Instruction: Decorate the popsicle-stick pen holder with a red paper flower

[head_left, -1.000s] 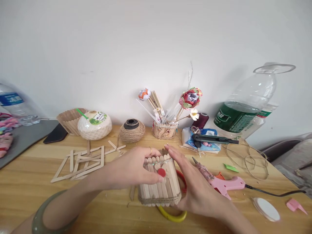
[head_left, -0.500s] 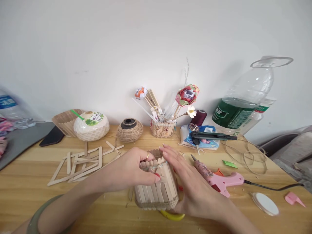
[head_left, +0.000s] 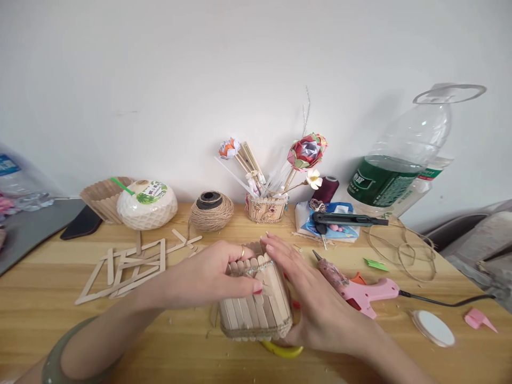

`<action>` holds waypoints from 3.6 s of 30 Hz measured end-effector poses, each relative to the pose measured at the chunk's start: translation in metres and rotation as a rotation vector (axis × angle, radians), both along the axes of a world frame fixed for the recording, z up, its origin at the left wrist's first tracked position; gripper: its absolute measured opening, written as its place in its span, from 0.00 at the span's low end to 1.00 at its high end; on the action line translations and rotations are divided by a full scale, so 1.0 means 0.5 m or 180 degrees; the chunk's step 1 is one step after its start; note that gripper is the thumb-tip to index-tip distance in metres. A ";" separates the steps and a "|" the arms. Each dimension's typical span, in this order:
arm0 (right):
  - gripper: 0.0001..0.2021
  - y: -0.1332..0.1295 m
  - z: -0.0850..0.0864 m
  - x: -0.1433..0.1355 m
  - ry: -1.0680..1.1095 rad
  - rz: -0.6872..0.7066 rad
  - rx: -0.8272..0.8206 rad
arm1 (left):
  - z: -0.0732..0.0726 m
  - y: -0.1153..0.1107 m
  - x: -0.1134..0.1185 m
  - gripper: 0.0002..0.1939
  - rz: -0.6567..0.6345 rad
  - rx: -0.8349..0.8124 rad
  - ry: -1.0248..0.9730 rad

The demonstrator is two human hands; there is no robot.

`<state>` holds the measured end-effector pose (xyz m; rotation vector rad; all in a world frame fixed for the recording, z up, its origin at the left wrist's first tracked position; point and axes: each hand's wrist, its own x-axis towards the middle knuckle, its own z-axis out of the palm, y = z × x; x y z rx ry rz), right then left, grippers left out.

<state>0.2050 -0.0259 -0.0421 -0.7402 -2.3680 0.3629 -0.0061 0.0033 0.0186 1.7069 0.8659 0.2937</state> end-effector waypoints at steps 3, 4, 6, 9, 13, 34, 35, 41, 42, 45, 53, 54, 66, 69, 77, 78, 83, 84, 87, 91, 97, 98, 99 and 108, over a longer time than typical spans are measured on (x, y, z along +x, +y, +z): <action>0.53 0.003 0.009 0.009 0.0022 -0.0137 0.0028 | -0.001 0.015 -0.011 0.12 0.0093 -0.0076 -0.0087; 0.53 0.005 0.014 0.015 0.0093 -0.0230 0.0030 | -0.002 0.022 -0.017 0.12 0.0347 -0.0138 -0.0182; 0.50 0.007 0.023 0.032 0.0366 -0.0526 0.0015 | -0.002 0.039 -0.031 0.13 0.1215 -0.0201 -0.0520; 0.23 0.009 0.034 0.054 0.0840 -0.1169 -0.0030 | 0.001 0.061 -0.054 0.14 0.2445 -0.0179 -0.1344; 0.10 0.014 0.036 0.056 0.0816 -0.1584 -0.0379 | 0.001 0.073 -0.067 0.13 0.2882 -0.0322 -0.1839; 0.09 0.000 -0.069 -0.116 -0.1060 -0.0490 0.0066 | -0.067 0.080 -0.023 0.15 0.1924 -0.0635 -0.2150; 0.09 -0.001 -0.064 -0.115 -0.0992 -0.0515 0.0079 | -0.070 0.081 -0.023 0.15 0.1930 -0.0636 -0.2168; 0.11 -0.014 -0.007 -0.066 -0.0558 -0.0639 0.0031 | -0.086 0.084 -0.025 0.14 0.2140 -0.0693 -0.2318; 0.11 -0.013 0.000 -0.048 -0.0554 -0.0675 0.0021 | -0.088 0.085 -0.024 0.14 0.2178 -0.0715 -0.2337; 0.15 -0.001 0.018 0.025 -0.0584 -0.1017 0.0079 | -0.091 0.085 -0.022 0.12 0.2253 -0.0787 -0.2372; 0.15 0.018 0.034 0.255 -0.0821 -0.2542 -0.0054 | -0.087 0.082 -0.009 0.14 0.2106 -0.1022 -0.2324; 0.15 0.021 0.028 0.276 -0.0948 -0.2689 -0.0090 | -0.089 0.083 -0.008 0.13 0.2069 -0.1032 -0.2306; 0.09 0.096 -0.032 0.404 -0.2430 -0.2737 -0.1258 | -0.091 0.081 -0.009 0.11 0.1935 -0.1022 -0.2085; 0.09 0.095 -0.036 0.406 -0.2497 -0.2638 -0.1320 | -0.093 0.084 -0.012 0.10 0.1966 -0.1004 -0.2084; 0.10 0.083 -0.028 0.392 -0.2030 -0.2774 -0.1050 | -0.090 0.084 -0.018 0.10 0.1965 -0.0946 -0.2066; 0.10 0.082 -0.022 0.384 -0.1899 -0.2743 -0.0965 | -0.089 0.083 -0.018 0.10 0.1954 -0.0941 -0.2057; 0.16 0.089 0.007 0.318 -0.1315 -0.2533 -0.0522 | -0.086 0.080 -0.014 0.10 0.1891 -0.0900 -0.2006; 0.18 0.091 0.011 0.303 -0.1219 -0.2512 -0.0456 | -0.086 0.079 -0.014 0.10 0.1874 -0.0893 -0.1985; 0.25 0.087 0.024 0.247 -0.0926 -0.2375 -0.0303 | -0.087 0.077 -0.015 0.11 0.1834 -0.0851 -0.1922; 0.31 0.060 0.045 0.154 -0.0594 -0.1974 -0.0121 | -0.092 0.078 -0.012 0.13 0.1810 -0.0690 -0.1859; 0.33 0.051 0.053 0.033 -0.0242 -0.1506 0.0272 | -0.111 0.090 0.006 0.20 0.1589 -0.0144 -0.1710; 0.33 0.055 0.050 0.021 -0.0188 -0.1424 0.0319 | -0.115 0.092 0.007 0.20 0.1563 0.0004 -0.1650; 0.33 0.060 0.046 0.010 -0.0143 -0.1359 0.0337 | -0.118 0.094 0.006 0.19 0.1562 0.0164 -0.1576; 0.35 0.071 0.033 -0.040 0.0444 -0.1244 -0.0222 | -0.107 0.086 -0.019 0.12 0.2097 0.1288 -0.1276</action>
